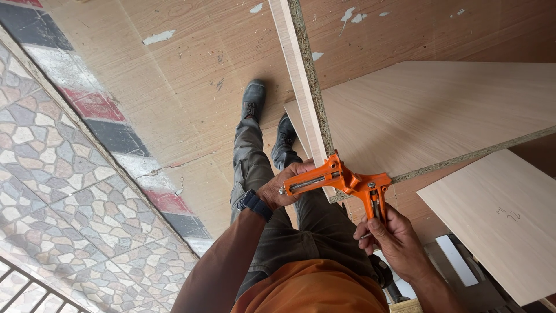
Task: Adjusting corner clamps on wooden panels and using a rubber mallet to align them during furniture assembly.
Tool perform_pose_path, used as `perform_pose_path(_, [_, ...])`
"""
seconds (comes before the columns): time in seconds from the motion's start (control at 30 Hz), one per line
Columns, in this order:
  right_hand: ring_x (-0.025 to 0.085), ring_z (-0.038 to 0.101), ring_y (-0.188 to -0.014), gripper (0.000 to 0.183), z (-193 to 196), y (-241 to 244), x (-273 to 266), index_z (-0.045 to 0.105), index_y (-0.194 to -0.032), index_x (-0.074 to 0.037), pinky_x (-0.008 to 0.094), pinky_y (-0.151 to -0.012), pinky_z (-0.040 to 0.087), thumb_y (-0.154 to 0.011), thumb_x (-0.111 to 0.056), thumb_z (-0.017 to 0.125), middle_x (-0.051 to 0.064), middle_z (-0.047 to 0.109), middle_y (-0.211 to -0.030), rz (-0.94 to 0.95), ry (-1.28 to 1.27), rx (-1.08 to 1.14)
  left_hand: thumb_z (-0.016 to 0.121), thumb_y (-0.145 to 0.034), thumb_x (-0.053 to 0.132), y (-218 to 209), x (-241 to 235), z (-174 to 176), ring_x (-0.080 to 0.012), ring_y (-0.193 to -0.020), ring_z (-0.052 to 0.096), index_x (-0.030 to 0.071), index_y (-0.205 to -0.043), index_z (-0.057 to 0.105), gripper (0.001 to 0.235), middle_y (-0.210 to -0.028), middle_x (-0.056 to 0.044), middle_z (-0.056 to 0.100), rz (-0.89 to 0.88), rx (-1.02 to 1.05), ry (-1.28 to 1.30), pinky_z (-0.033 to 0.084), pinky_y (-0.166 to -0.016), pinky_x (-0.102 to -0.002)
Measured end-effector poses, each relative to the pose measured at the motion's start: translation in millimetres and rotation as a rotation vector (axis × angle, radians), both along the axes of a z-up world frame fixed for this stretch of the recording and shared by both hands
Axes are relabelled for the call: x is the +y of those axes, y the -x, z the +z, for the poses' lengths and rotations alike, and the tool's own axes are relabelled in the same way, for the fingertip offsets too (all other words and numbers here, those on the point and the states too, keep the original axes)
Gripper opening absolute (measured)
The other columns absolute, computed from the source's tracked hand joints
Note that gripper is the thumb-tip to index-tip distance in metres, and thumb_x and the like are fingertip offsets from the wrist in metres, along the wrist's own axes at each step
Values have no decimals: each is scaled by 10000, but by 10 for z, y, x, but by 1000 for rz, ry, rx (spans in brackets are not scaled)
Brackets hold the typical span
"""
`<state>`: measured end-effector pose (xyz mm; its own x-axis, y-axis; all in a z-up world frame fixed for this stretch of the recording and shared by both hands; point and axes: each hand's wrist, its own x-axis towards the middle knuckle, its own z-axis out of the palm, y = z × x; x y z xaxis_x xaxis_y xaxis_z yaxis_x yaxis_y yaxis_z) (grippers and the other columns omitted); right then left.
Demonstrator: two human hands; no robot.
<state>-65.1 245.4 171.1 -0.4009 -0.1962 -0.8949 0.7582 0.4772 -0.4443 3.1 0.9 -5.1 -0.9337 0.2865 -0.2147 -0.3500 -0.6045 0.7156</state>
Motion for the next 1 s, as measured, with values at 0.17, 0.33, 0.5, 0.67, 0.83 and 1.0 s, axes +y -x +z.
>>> perform_pose_path(0.17, [275,691,-583,300,-7,-13,20,634,-1092,-23,346,-474,534,-982,-299,597,214,754,-803,-19,29,5,707,-1001,180,-24,65,-69,-96,-905,581,115,-1287,697,293,-1014,28,606,23,-42,-201,470,-795,-206])
perform_pose_path(0.33, [275,694,-597,296,20,-37,1,631,-1076,-23,349,-497,541,-974,-300,610,214,754,-823,-48,29,12,763,-936,406,12,-32,-61,-99,-1005,573,138,-1259,711,423,-1119,24,599,-43,-24,-194,455,-911,-215])
perform_pose_path(0.5, [300,727,-657,311,-31,-209,142,608,-1148,-17,365,-531,544,-988,-283,599,261,766,-897,-164,98,22,823,-901,279,11,-7,-118,-55,-987,606,88,-1242,718,405,-1134,29,622,-67,-103,-329,492,-819,-126])
perform_pose_path(0.67, [335,724,-717,375,15,-358,132,630,-1164,35,395,-561,587,-1051,-299,503,317,755,-935,-293,145,52,804,-916,115,-25,58,-207,-63,-956,690,18,-1245,690,362,-1095,-28,720,-43,-217,-564,578,-786,-135])
perform_pose_path(0.83, [343,748,-752,350,-25,-375,202,612,-1165,38,407,-586,607,-1036,-273,516,335,769,-976,-275,133,61,797,-928,185,-1,29,-146,-84,-1036,638,62,-1248,713,353,-1127,12,675,-51,-165,-413,527,-870,-159])
perform_pose_path(1.0, [330,751,-801,302,30,-272,179,614,-1204,12,396,-632,621,-1025,-214,527,302,766,-1033,-193,136,92,765,-961,202,57,-41,84,-197,-1550,326,46,-1525,469,656,-1646,-71,381,-61,-101,-551,280,-1274,-305])
